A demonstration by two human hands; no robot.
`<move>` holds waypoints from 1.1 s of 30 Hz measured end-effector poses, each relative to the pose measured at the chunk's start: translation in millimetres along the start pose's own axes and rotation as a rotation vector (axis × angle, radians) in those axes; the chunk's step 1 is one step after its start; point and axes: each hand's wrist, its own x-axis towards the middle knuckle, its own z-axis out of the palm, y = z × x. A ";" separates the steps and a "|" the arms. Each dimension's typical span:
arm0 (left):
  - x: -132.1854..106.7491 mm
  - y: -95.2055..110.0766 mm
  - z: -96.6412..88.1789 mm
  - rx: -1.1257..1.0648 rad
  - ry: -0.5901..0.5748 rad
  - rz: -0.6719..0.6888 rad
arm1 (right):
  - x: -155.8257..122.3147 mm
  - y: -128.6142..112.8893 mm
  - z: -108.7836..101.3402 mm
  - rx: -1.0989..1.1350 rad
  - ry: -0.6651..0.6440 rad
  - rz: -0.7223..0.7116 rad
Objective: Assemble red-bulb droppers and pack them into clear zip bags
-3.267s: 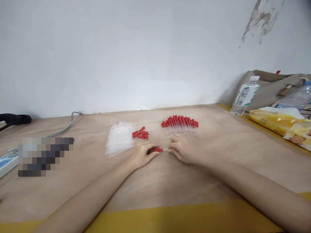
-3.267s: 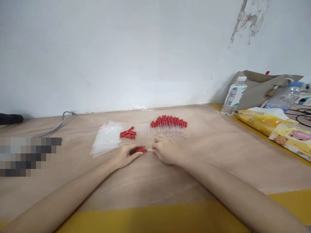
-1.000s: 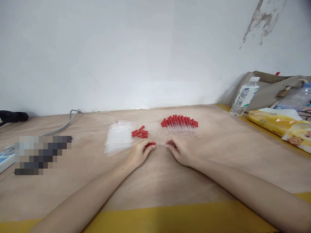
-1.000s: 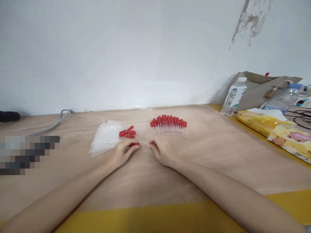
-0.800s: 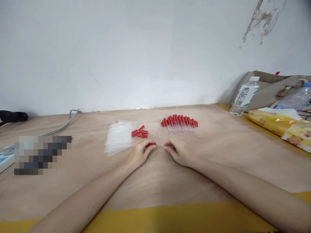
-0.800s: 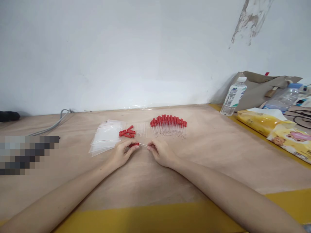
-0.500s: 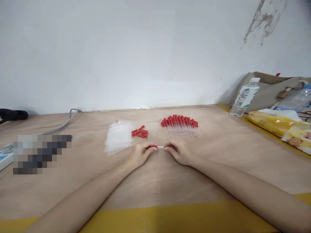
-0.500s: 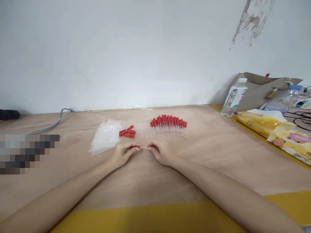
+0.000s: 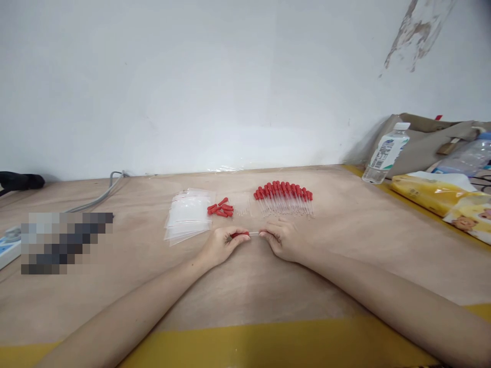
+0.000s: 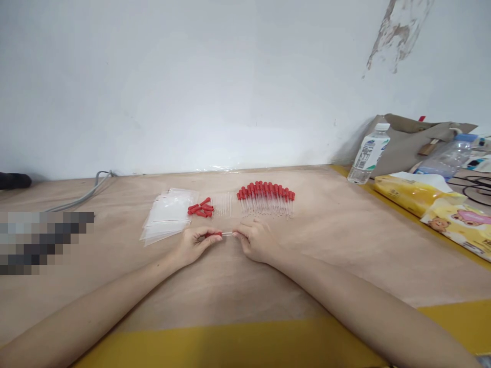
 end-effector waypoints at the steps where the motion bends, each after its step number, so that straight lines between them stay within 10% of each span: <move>1: -0.6 0.9 -0.1 0.007 -0.004 0.003 | 0.2 0.2 0.4 0.006 -0.016 0.002; 33: -2.5 2.8 -0.6 -0.040 -0.034 -0.006 | 1.2 5.8 6.2 0.060 0.066 -0.164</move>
